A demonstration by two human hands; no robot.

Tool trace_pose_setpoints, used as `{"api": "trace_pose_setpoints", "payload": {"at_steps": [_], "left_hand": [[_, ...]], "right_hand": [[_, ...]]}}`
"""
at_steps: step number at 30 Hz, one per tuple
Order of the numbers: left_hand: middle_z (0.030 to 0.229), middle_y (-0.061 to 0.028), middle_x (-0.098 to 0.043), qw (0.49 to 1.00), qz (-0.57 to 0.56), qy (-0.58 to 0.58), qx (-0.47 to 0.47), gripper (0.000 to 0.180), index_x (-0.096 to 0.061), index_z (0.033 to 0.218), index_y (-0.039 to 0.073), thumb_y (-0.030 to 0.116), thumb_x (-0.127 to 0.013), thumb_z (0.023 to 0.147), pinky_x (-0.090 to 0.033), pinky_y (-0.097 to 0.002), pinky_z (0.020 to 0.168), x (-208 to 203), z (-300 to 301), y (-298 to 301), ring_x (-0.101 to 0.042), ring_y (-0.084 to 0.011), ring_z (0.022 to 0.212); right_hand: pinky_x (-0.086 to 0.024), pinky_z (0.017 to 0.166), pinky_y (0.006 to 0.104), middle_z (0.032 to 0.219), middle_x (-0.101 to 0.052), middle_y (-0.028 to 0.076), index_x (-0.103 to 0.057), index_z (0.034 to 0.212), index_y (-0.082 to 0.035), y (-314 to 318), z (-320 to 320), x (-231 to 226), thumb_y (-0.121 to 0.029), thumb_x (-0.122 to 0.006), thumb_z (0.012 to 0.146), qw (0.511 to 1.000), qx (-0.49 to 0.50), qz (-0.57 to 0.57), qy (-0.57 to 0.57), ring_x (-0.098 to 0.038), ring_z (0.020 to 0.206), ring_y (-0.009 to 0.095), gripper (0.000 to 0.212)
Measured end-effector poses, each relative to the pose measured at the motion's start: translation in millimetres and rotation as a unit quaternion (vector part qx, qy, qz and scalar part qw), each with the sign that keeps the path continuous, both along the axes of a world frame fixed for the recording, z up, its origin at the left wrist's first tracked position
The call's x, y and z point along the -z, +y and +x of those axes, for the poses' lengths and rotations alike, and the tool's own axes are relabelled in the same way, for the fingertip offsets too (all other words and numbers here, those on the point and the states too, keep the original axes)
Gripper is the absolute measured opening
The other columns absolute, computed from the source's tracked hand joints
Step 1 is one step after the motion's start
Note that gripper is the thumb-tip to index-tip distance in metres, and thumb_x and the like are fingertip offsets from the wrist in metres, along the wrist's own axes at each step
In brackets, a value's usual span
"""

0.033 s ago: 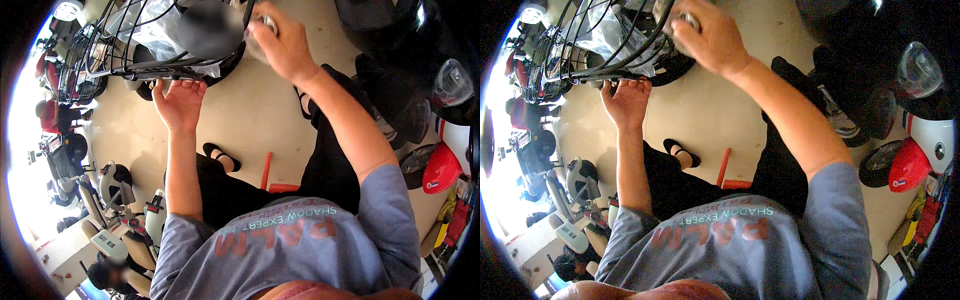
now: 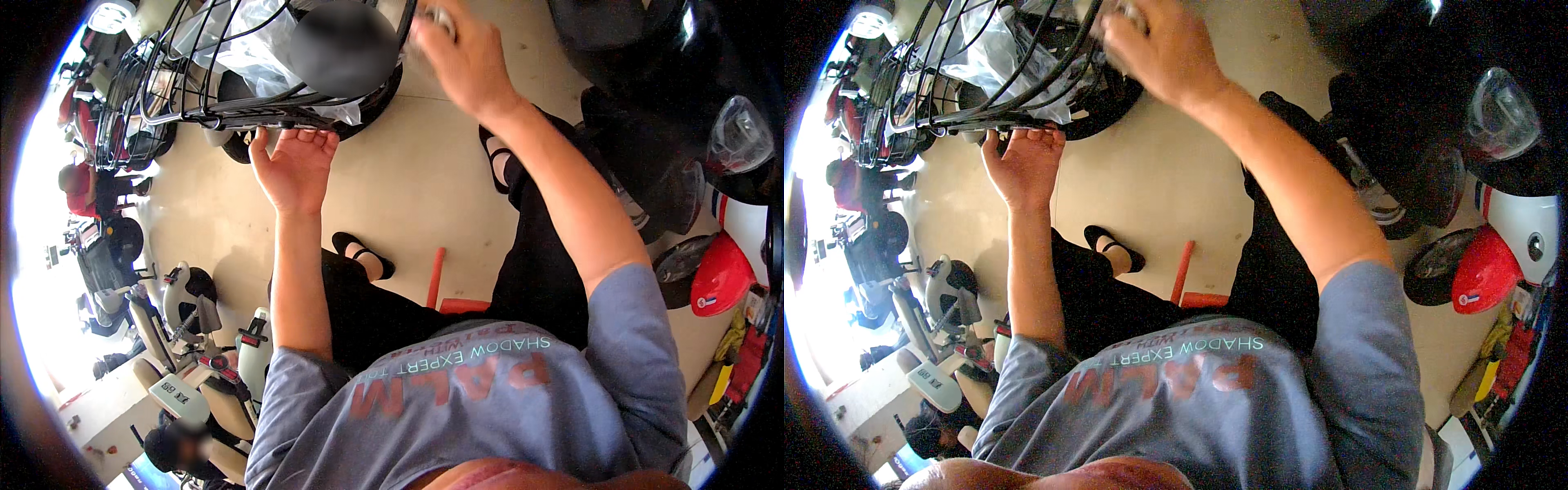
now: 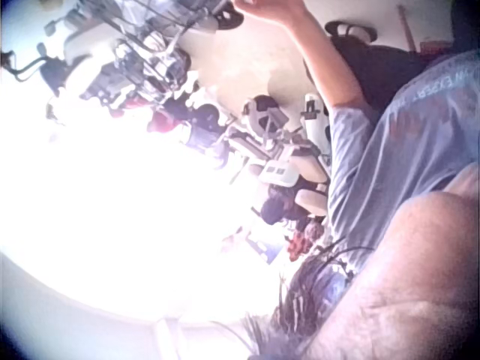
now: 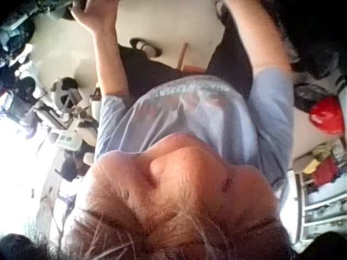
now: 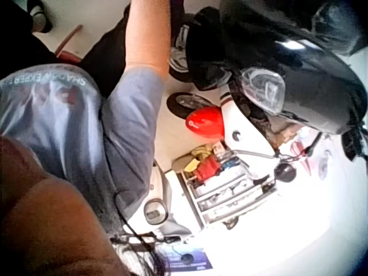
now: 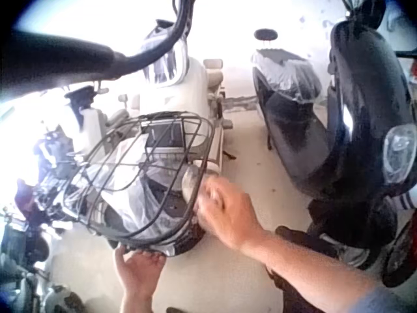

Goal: The person wipes the front basket and fairing of a scooter with a cloth, then removes and wipes a bag of hardware and several plastic mirror housings.

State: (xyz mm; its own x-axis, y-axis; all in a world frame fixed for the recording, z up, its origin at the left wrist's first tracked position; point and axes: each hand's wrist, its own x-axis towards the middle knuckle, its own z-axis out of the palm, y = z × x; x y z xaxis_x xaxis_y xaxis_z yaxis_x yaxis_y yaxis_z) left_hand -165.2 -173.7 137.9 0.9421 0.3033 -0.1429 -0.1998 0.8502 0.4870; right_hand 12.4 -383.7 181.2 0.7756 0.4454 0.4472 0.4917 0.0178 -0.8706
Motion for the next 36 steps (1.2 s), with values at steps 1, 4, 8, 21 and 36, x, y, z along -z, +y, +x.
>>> {"api": "trace_pose_setpoints", "payload": {"at_steps": [1,4,8,21,36], "left_hand": [[0.094,-0.0133,-0.069,1.0,0.004,0.008,-0.008,0.051,-0.063,0.099,0.002,0.05,-0.048,0.093,-0.046,-0.0436,0.093,-1.6,0.2,-0.9,-0.061,-0.0284,0.093],[0.093,-0.0126,-0.068,1.0,0.016,0.021,-0.015,0.049,-0.062,0.097,0.002,0.049,-0.049,0.093,-0.045,-0.0442,0.093,-6.4,4.1,-3.1,-0.06,-0.0284,0.092],[0.097,-0.0139,-0.067,1.0,-0.004,0.011,-0.01,0.047,-0.062,0.099,0.002,0.048,-0.054,0.091,-0.043,-0.0454,0.095,4.4,0.5,5.2,-0.058,-0.0303,0.096],[0.105,-0.0137,-0.068,1.0,0.019,-0.014,0.018,0.048,-0.063,0.103,0.003,0.049,-0.057,0.089,-0.044,-0.0452,0.095,3.3,3.3,5.4,-0.059,-0.0301,0.1],[0.091,-0.0129,-0.07,1.0,0.024,-0.002,0.013,0.052,-0.067,0.095,0.004,0.052,-0.048,0.092,-0.045,-0.0453,0.094,1.1,0.7,5.2,-0.062,-0.0278,0.094]], "right_hand": [[-0.043,0.065,0.0297,0.076,-0.055,0.004,-0.063,0.108,-0.002,3.3,5.7,-9.8,-0.025,-0.055,0.098,0.999,0.009,0.04,0.02,-0.052,0.071,0.011,0.027],[-0.045,0.065,0.0278,0.077,-0.057,0.003,-0.061,0.11,-0.001,16.0,45.7,6.6,-0.02,-0.053,0.099,0.991,0.028,0.128,-0.011,-0.054,0.071,0.01,0.024],[-0.043,0.059,0.0283,0.073,-0.058,0.001,-0.063,0.107,-0.003,10.7,22.8,9.6,-0.023,-0.056,0.095,0.998,0.057,0.031,-0.023,-0.053,0.068,0.008,0.025],[-0.046,0.063,0.0297,0.078,-0.058,0.005,-0.061,0.107,-0.001,4.2,19.6,-7.5,-0.021,-0.053,0.097,0.997,0.011,0.076,-0.032,-0.055,0.068,0.012,0.024],[-0.045,0.073,0.0258,0.084,-0.062,0.004,-0.059,0.119,-0.005,2.4,-32.9,27.8,-0.023,-0.049,0.101,0.997,-0.002,0.058,0.058,-0.053,0.078,0.007,0.027]]}}
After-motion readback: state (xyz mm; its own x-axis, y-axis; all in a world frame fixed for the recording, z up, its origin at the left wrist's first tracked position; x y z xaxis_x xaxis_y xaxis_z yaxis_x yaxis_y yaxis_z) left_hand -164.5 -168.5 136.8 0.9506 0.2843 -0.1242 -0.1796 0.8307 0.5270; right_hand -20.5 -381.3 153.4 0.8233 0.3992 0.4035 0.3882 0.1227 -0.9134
